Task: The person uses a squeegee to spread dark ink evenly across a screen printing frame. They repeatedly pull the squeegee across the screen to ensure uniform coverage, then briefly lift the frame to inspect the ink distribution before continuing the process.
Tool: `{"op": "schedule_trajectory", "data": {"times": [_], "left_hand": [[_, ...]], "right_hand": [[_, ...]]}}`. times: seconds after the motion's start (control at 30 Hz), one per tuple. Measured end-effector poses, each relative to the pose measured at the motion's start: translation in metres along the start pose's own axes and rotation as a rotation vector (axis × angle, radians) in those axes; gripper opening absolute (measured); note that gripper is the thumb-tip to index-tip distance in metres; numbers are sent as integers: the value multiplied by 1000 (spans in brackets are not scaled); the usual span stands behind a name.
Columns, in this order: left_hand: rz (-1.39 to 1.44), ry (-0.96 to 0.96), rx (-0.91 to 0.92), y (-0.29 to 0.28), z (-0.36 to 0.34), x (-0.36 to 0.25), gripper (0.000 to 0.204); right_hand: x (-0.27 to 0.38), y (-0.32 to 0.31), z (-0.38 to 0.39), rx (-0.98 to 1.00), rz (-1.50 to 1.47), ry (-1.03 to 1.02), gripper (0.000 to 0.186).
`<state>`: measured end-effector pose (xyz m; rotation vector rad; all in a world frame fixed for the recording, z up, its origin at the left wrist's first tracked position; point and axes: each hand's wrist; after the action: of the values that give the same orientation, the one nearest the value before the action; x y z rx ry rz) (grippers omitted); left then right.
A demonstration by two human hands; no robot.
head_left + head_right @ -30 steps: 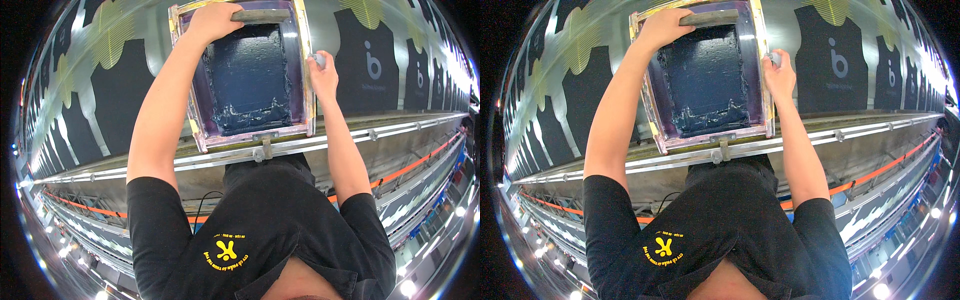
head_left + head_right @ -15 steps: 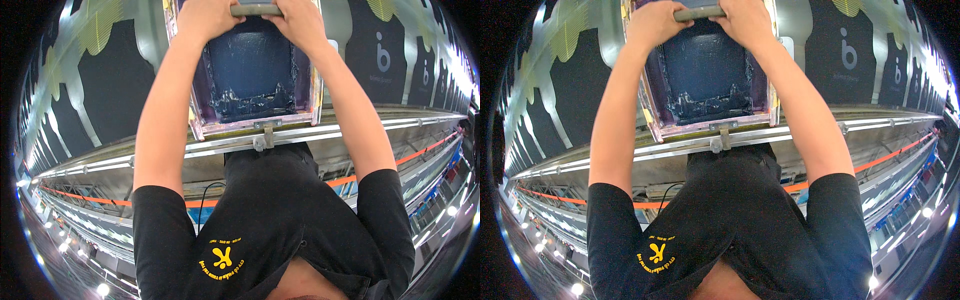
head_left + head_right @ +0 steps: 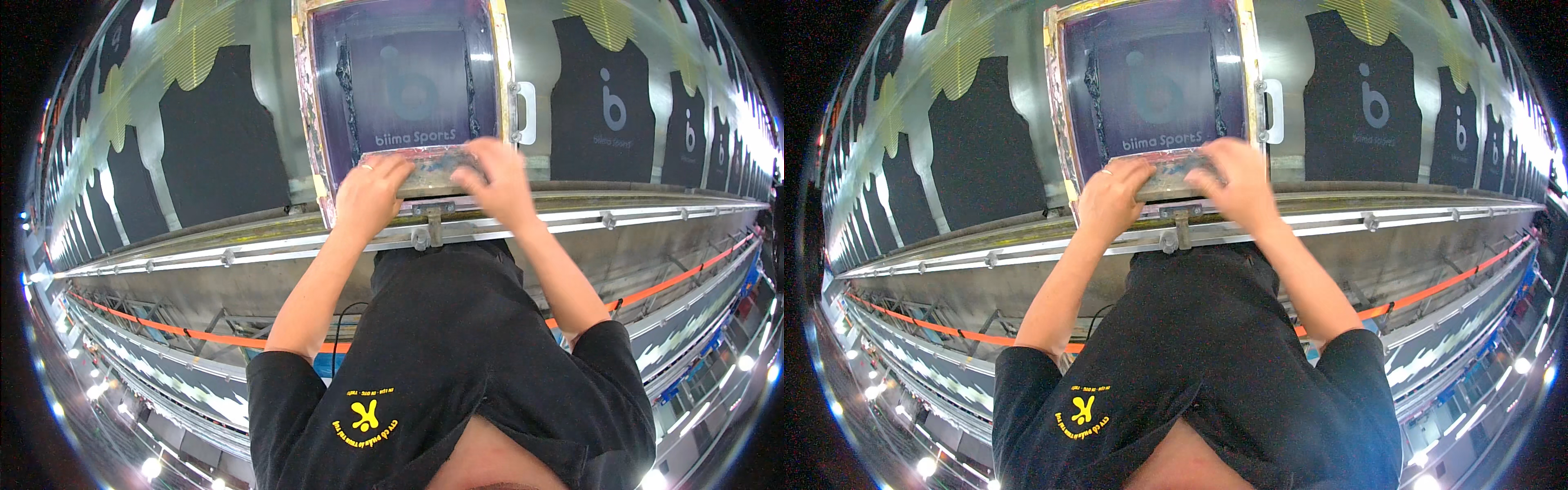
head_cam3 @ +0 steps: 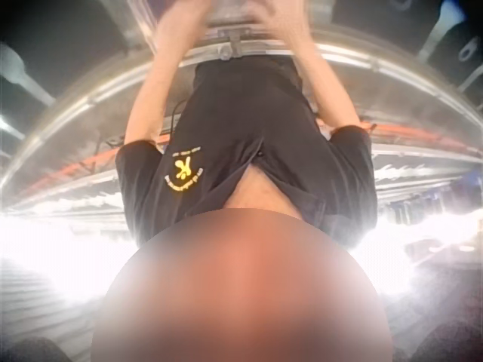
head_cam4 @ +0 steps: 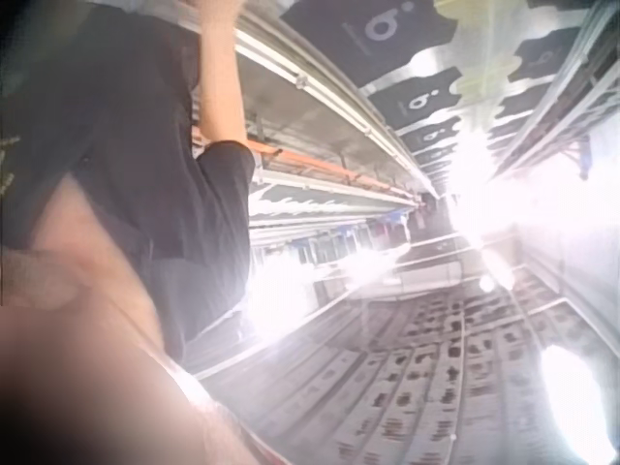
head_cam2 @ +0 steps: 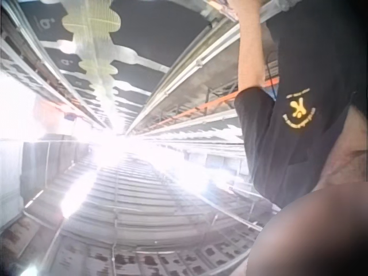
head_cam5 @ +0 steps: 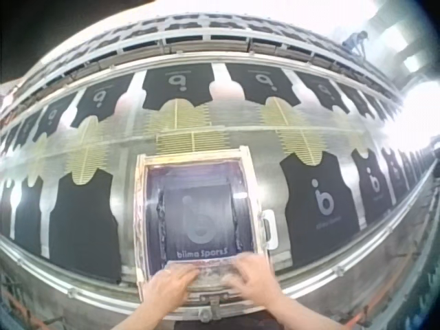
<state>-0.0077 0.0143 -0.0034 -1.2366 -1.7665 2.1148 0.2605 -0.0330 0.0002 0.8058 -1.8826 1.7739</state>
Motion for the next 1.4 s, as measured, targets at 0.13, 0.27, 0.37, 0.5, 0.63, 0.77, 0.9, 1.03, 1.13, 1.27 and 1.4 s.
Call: {"op": "schedule_trajectory", "data": {"times": [0.13, 0.27, 0.37, 0.5, 0.63, 0.77, 0.9, 1.03, 1.13, 1.27, 1.4], "left_hand": [[60, -94, 280, -18, -20, 8, 38], [15, -33, 198, -40, -72, 31, 33], [-20, -43, 122, -55, -121, 53, 31], [-165, -26, 111, -79, -181, 79, 29], [-214, -65, 18, -79, -187, 82, 34], [-161, 119, -217, -38, -122, 79, 42], [-141, 104, -211, 5, -29, 29, 51], [-173, 102, -137, 32, 51, -6, 58], [-120, 99, -210, 38, 69, -1, 69], [45, 92, -164, -7, 81, 24, 67], [29, 18, -106, -54, 121, 83, 68]], "right_hand": [[-86, -22, -33, -490, 65, 381, 48], [-127, -10, -61, -491, -178, 670, 49], [-147, 17, -58, -380, -598, 813, 32], [-146, 28, -60, -531, -461, 611, 28], [-127, 14, -55, -551, -511, 625, 31], [-98, 0, -60, -514, -494, 672, 37], [-114, 2, -55, -563, -484, 534, 42], [-120, 0, -61, -529, -529, 537, 41], [-88, -18, -74, -546, -514, 537, 35], [-43, -9, -91, -626, -543, 491, 32], [10, 71, -105, -565, -603, 548, 29]]}}
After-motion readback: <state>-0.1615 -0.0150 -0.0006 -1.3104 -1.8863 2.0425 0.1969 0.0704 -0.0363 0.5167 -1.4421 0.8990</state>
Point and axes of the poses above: each hand's wrist, its own z-axis away from the middle knuckle, its own y-axis out of the palm, x = y × z, and after that the axes turned 2 degrees about -x, right-handed
